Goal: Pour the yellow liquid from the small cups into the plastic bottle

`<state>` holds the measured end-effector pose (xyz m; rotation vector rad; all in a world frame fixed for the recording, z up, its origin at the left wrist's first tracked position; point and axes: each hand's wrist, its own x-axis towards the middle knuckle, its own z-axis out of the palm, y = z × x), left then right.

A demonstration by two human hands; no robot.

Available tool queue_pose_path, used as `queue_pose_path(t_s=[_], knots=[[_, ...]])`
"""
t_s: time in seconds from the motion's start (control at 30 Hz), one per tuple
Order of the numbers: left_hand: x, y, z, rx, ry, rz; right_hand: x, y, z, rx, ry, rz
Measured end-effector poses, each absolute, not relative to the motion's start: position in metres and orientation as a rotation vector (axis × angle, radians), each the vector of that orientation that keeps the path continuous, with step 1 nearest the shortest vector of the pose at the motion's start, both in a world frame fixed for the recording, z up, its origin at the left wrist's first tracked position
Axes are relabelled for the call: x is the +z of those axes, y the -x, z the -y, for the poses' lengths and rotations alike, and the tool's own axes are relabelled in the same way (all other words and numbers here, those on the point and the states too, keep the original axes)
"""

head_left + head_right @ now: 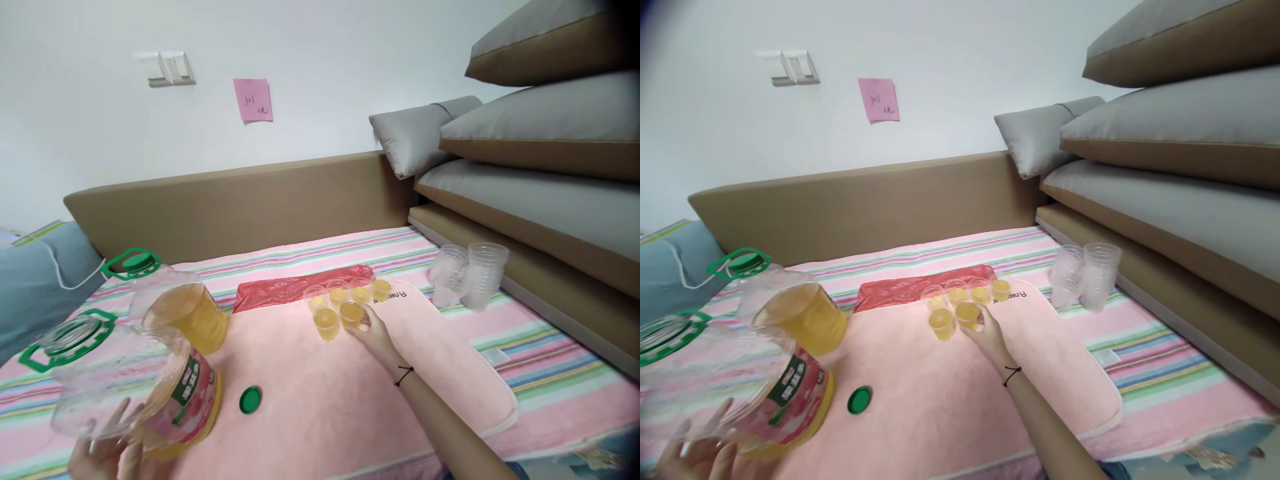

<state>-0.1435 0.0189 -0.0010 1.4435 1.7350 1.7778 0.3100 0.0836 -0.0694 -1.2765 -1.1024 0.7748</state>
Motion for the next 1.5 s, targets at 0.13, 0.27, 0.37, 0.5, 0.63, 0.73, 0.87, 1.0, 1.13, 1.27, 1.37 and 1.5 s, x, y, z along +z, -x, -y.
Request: queue_pose_path(t_s=[0.13,0.27,0.37,0.5,0.63,0.73,0.87,1.0,1.13,1.27,1.37,1.5], knots=[[-0.008,0.152,-0.016,1.71,-1.411,-1.666,-0.07,-0.308,-0.082,0.736,1.306,1.068],[-0.012,0.154,-0.016,1.708,-1.447,-1.654,-0.069,-0.307,-0.076,0.716,1.292,1.034],[-0.016,0.158,-0.019,1.724,-1.454,-1.659,-0.063,-0.307,-0.069,0.714,1.266,1.015],[-0.021,0.163,-0.021,1.716,-1.467,-1.624,-0.055,-0.305,-0.058,0.713,1.233,1.008],[-0.032,0.173,-0.021,1.695,-1.521,-1.595,-0.061,-0.304,-0.053,0.737,1.226,1.007],[-0.045,0.183,-0.022,1.675,-1.568,-1.612,-0.071,-0.306,-0.052,0.752,1.251,1.024],[-0.05,0.183,-0.022,1.686,-1.561,-1.624,-0.08,-0.311,-0.052,0.79,1.262,1.049],[-0.038,0.17,-0.019,1.715,-1.556,-1.625,-0.08,-0.309,-0.055,0.795,1.228,1.06],[-0.032,0.164,-0.018,1.722,-1.559,-1.611,-0.076,-0.303,-0.06,0.795,1.22,1.025],[-0.038,0.173,-0.021,1.699,-1.54,-1.626,-0.07,-0.299,-0.06,0.799,1.221,1.012],[-0.044,0.182,-0.024,1.642,-1.554,-1.637,-0.063,-0.298,-0.057,0.809,1.196,0.989],[-0.048,0.184,-0.029,1.683,-1.599,-1.63,-0.053,-0.299,-0.054,0.795,1.176,0.972]])
